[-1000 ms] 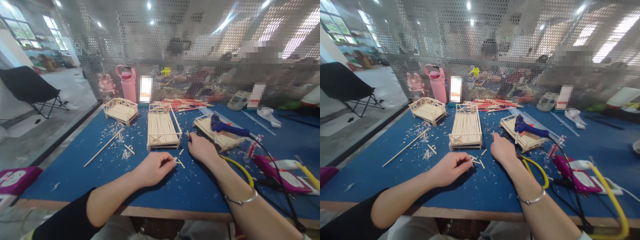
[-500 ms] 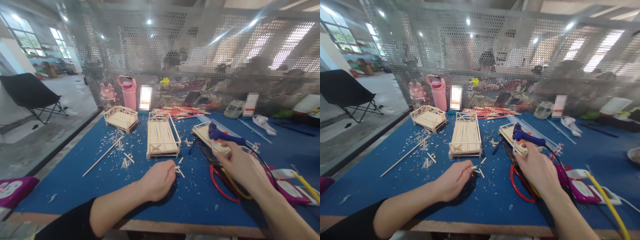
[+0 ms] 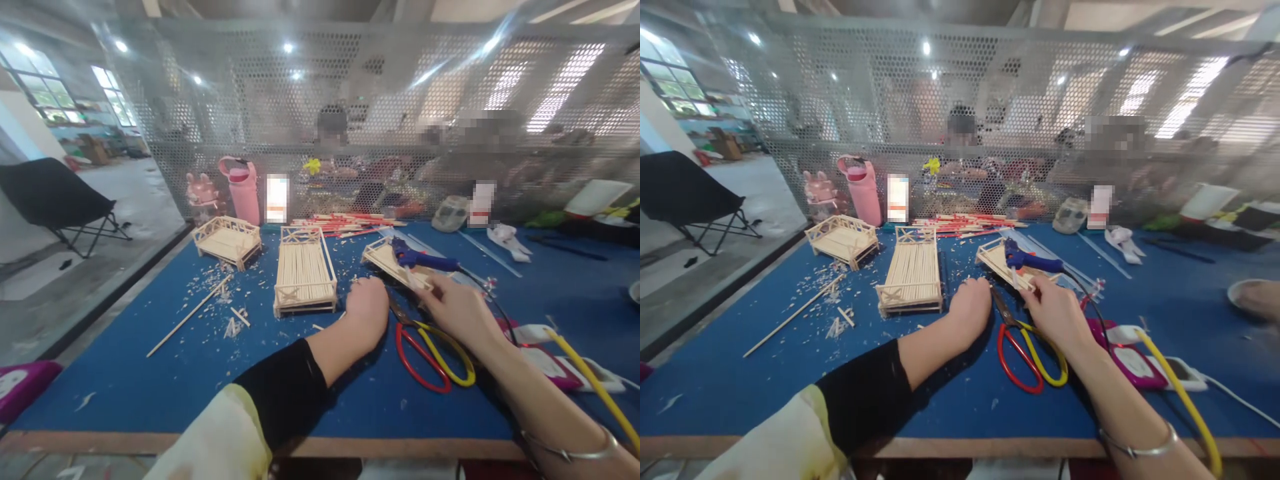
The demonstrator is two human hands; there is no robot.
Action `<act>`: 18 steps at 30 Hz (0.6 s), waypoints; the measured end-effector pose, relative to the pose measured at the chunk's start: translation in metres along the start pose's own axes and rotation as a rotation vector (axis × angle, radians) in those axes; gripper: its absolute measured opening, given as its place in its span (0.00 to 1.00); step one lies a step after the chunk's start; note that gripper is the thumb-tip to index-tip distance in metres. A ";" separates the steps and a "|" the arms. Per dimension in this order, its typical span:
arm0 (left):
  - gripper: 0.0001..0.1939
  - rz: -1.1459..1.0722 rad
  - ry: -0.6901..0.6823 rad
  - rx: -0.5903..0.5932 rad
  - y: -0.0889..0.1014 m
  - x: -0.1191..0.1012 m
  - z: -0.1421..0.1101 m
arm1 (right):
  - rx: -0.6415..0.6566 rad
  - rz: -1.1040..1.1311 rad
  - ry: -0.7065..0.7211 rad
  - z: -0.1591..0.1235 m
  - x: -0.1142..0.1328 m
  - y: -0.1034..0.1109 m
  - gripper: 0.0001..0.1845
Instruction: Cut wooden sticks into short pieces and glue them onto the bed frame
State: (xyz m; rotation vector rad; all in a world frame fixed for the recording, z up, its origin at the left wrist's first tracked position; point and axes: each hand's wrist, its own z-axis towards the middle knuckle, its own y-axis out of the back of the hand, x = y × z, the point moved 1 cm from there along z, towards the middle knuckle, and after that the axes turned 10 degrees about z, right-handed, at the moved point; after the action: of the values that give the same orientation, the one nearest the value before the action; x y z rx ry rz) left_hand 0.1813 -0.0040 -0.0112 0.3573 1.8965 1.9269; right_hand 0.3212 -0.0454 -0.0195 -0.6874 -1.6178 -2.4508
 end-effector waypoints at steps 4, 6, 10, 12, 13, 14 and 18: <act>0.16 -0.022 -0.046 0.056 0.012 0.003 -0.027 | 0.014 -0.022 0.012 0.010 -0.002 -0.006 0.10; 0.16 -0.034 -0.046 0.071 0.015 0.007 -0.041 | 0.029 -0.030 0.004 0.015 -0.001 -0.008 0.10; 0.15 -0.039 -0.031 0.098 0.014 0.018 -0.057 | 0.048 -0.026 -0.024 0.005 0.002 -0.006 0.19; 0.15 -0.030 -0.028 0.117 0.010 0.022 -0.058 | 0.078 -0.016 -0.015 -0.015 0.002 -0.001 0.28; 0.16 -0.022 -0.028 0.126 0.007 0.024 -0.058 | 0.141 -0.013 0.007 -0.028 0.001 0.000 0.30; 0.16 -0.013 -0.029 0.133 0.005 0.025 -0.057 | 0.194 -0.016 0.029 -0.043 -0.001 0.001 0.29; 0.17 0.019 -0.062 0.125 -0.004 0.023 -0.052 | 0.165 0.052 0.069 -0.093 -0.009 -0.002 0.23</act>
State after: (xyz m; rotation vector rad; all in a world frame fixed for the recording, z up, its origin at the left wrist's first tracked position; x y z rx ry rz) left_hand 0.1372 -0.0394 -0.0196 0.4680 1.9848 1.7918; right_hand 0.3010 -0.1289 -0.0553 -0.6051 -1.7291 -2.2479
